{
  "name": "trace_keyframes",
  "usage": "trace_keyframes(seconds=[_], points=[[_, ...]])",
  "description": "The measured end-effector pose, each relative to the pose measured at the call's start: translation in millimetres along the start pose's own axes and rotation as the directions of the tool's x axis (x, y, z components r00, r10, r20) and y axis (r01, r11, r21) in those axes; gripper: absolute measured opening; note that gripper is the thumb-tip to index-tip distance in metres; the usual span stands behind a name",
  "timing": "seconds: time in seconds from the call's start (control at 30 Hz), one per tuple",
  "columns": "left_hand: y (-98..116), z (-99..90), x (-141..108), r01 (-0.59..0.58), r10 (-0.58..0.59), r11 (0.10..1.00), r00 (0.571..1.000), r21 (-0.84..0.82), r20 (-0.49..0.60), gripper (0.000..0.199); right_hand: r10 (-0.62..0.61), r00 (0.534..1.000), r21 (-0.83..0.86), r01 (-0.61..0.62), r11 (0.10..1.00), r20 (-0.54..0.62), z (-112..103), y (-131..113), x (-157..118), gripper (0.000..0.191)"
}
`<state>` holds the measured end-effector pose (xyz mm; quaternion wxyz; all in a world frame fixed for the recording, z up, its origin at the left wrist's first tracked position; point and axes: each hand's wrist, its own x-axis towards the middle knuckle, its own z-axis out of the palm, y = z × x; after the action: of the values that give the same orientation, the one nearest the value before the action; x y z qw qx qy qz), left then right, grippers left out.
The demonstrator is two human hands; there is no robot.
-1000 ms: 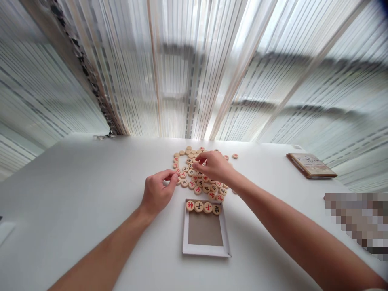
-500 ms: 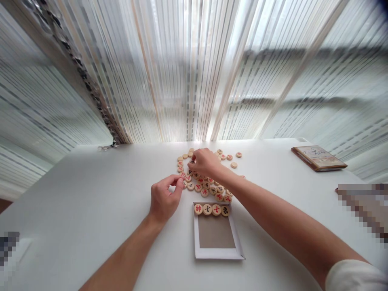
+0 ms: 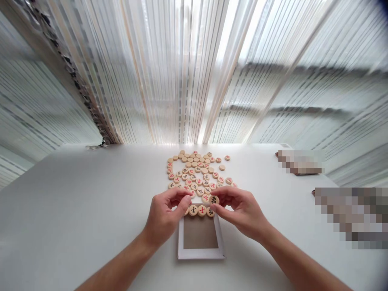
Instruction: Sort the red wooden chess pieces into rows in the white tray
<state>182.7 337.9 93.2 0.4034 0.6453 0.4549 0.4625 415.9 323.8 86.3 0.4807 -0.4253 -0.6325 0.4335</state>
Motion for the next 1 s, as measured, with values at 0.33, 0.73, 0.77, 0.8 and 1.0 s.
trace_keyframes(seconds=[0.33, 0.73, 0.77, 0.8, 1.0], points=[[21, 17.7, -16, 0.309, -0.220, 0.892, 0.934, -0.330, 0.280, 0.014, 0.029, 0.992, 0.276, -0.063, 0.959, 0.126, 8, -8, -13, 0.024], [19, 20.2, -18, 0.319, -0.246, 0.872, 0.941, -0.372, 0.232, 0.009, 0.086, 0.987, 0.266, -0.120, 0.956, 0.135, 10, -11, -15, 0.022], [19, 20.0, -18, 0.313, -0.243, 0.877, 0.944, -0.364, 0.225, 0.008, 0.108, 0.986, 0.281, -0.142, 0.949, 0.130, 10, -12, -15, 0.020], [19, 19.7, -19, 0.303, -0.236, 0.887, 0.946, -0.349, 0.220, 0.008, 0.127, 0.984, 0.287, -0.158, 0.945, 0.123, 11, -13, -16, 0.017], [24, 18.4, -21, 0.207, -0.163, 0.946, 0.969, -0.249, 0.186, 0.007, 0.115, 0.987, 0.224, -0.139, 0.965, 0.114, 10, -15, -16, 0.009]])
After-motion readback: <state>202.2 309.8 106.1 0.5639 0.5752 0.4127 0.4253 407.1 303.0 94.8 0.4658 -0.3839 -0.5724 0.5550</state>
